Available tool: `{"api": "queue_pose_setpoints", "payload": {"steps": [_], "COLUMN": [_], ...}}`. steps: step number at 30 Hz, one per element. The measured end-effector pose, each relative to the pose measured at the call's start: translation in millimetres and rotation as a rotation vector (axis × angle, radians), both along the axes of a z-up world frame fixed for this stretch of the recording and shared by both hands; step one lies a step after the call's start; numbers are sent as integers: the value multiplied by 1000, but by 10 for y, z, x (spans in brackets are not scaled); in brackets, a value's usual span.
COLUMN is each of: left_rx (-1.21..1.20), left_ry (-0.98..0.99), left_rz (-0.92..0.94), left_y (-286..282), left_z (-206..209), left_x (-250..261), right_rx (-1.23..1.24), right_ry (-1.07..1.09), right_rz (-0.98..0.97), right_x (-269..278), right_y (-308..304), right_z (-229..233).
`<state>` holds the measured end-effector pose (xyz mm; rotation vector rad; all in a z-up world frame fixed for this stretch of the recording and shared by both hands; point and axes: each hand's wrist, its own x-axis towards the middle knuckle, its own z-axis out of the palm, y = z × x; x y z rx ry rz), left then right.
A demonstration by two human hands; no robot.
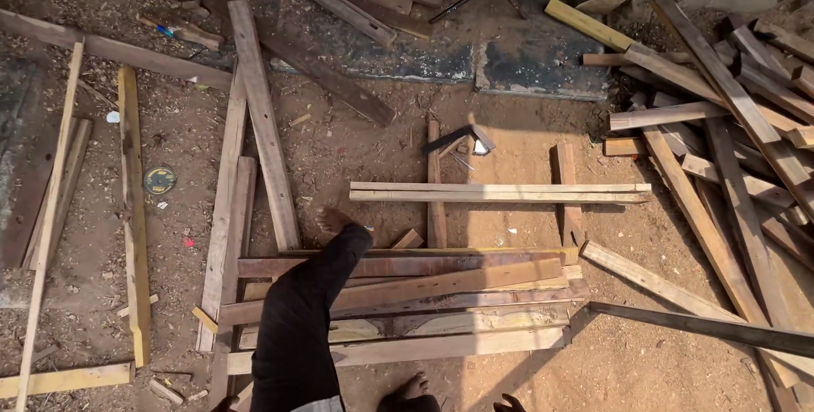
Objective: Use a measuring tape, pencil, and try square to measure and mark wood pieces.
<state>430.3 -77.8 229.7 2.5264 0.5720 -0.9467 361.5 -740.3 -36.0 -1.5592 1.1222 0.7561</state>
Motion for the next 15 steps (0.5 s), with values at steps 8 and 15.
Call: {"api": "queue_pose_setpoints", "payload": {"steps": [8,15], "left_rx": [-62,-347], "left_ry": [216,-7], "left_rz": [-4,-373], "left_y": [918,824], "left_z": [-1104,-530], "left_x": [3298,6031], "right_rx": [-147,-241], "right_ry": [-305,-170], "right_rz": [-80,-49], "right_x": [1817,3166], "right_y": [622,1564], "right_z": [819,1186]}}
